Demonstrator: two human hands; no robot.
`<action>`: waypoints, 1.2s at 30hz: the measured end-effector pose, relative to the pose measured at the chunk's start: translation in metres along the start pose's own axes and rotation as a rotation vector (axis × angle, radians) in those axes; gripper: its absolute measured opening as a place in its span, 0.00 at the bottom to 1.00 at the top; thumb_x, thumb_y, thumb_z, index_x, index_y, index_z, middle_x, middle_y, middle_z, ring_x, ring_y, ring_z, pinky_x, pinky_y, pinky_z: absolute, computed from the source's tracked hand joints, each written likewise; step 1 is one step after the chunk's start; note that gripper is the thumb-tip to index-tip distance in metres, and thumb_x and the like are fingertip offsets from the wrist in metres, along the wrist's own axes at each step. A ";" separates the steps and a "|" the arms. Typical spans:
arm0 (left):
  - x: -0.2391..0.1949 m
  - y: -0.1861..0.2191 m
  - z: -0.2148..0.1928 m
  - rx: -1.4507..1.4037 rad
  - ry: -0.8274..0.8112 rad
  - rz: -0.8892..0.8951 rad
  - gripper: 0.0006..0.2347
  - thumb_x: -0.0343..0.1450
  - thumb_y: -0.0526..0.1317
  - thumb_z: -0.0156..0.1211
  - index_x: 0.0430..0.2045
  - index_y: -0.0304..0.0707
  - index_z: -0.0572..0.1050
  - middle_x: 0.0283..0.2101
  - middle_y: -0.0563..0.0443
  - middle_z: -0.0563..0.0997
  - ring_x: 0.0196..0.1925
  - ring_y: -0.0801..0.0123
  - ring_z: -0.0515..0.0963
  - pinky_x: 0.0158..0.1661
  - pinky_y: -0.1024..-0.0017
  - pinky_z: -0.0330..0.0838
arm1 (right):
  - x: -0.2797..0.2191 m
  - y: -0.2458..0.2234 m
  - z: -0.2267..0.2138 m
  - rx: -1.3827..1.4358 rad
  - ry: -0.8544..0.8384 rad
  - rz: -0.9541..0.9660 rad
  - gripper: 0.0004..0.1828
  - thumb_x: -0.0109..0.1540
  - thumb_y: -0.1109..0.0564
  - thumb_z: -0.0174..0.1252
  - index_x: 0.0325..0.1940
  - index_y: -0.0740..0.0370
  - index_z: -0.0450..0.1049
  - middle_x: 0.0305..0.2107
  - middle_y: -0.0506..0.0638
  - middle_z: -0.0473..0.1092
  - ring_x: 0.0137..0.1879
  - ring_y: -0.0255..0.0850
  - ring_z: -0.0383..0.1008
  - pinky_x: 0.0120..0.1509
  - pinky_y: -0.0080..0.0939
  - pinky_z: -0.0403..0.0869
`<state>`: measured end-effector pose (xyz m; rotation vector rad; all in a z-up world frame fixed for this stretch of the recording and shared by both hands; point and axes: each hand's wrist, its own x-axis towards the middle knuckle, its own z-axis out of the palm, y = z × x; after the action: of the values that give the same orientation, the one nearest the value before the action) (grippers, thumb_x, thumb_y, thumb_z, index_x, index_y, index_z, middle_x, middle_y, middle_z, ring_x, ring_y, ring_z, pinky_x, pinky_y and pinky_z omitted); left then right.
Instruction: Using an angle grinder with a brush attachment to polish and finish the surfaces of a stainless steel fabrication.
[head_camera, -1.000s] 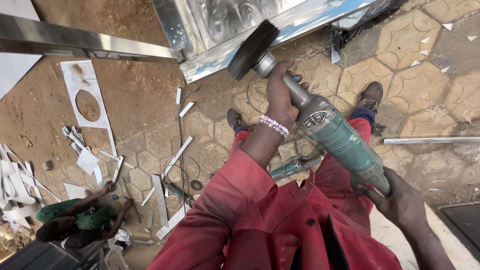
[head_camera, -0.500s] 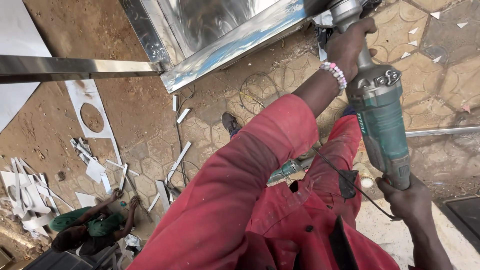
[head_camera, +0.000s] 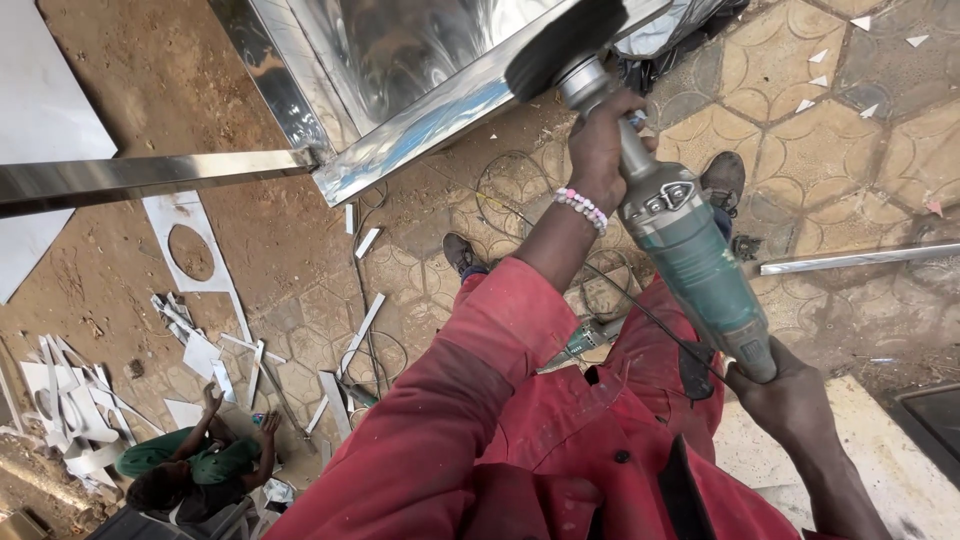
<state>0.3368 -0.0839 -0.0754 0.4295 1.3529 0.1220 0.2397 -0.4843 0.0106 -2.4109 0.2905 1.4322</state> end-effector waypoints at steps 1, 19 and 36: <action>0.006 -0.003 0.001 0.001 -0.008 0.010 0.21 0.66 0.37 0.82 0.54 0.34 0.85 0.40 0.43 0.89 0.24 0.59 0.85 0.24 0.54 0.85 | 0.004 0.006 0.002 -0.001 0.008 -0.014 0.19 0.68 0.52 0.76 0.63 0.56 0.91 0.32 0.57 0.84 0.34 0.47 0.74 0.41 0.57 0.75; -0.002 0.016 -0.070 -0.080 -0.005 0.029 0.23 0.65 0.35 0.80 0.55 0.35 0.82 0.43 0.41 0.88 0.23 0.58 0.85 0.22 0.55 0.83 | -0.022 -0.020 0.034 -0.001 -0.003 -0.056 0.13 0.69 0.56 0.75 0.58 0.58 0.92 0.35 0.54 0.85 0.38 0.44 0.77 0.42 0.54 0.75; -0.028 0.137 -0.374 -0.260 0.285 0.203 0.11 0.64 0.37 0.78 0.34 0.41 0.80 0.28 0.46 0.85 0.24 0.55 0.91 0.33 0.61 0.90 | -0.008 -0.079 0.201 -0.563 -0.215 -0.312 0.57 0.59 0.29 0.78 0.93 0.42 0.75 0.71 0.65 0.87 0.81 0.68 0.84 0.84 0.72 0.81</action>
<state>-0.0071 0.1182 -0.0555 0.3369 1.5451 0.5374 0.0984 -0.3363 -0.0589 -2.5127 -0.5909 1.7698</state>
